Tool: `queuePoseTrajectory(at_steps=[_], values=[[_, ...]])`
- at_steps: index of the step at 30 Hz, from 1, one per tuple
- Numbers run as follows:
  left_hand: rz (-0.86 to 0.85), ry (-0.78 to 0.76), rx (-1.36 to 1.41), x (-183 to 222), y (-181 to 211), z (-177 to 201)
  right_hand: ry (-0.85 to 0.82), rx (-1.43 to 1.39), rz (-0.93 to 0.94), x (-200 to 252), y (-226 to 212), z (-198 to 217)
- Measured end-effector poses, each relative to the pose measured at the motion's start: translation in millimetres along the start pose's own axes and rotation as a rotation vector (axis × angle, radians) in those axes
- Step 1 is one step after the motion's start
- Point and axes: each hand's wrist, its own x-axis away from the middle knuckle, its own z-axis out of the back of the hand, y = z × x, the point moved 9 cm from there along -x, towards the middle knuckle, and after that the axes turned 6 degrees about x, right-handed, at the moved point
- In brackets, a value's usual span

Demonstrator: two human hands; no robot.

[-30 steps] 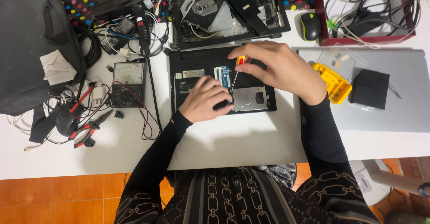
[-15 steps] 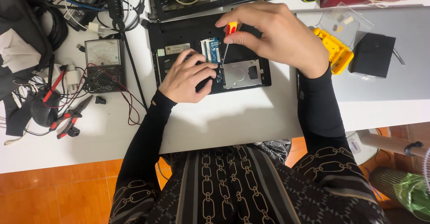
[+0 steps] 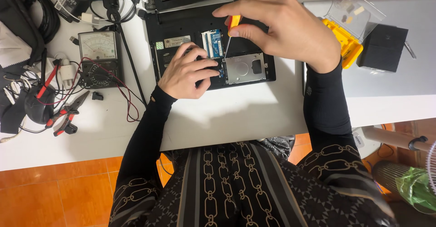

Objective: The person works on the open underside of a laptop, first seating a component into its bay by hand, then using a screwdriver to unscrew fasteners from the laptop's bottom panel and around the RAM module, manipulating the memory module and drive bay cover as they disassemble the device.

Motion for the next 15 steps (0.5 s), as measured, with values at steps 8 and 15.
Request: queuePoseTrajectory(at_steps=[8, 15], values=[[-0.014, -0.007, -0.002, -1.7, -1.1, 0.7, -0.017, -0.060, -0.023, -9.0, 0.6, 3.5], [-0.014, -0.005, 0.022, -3.0, 1.0, 2.1, 0.006, -0.036, -0.025, -5.5, 6.3, 0.5]])
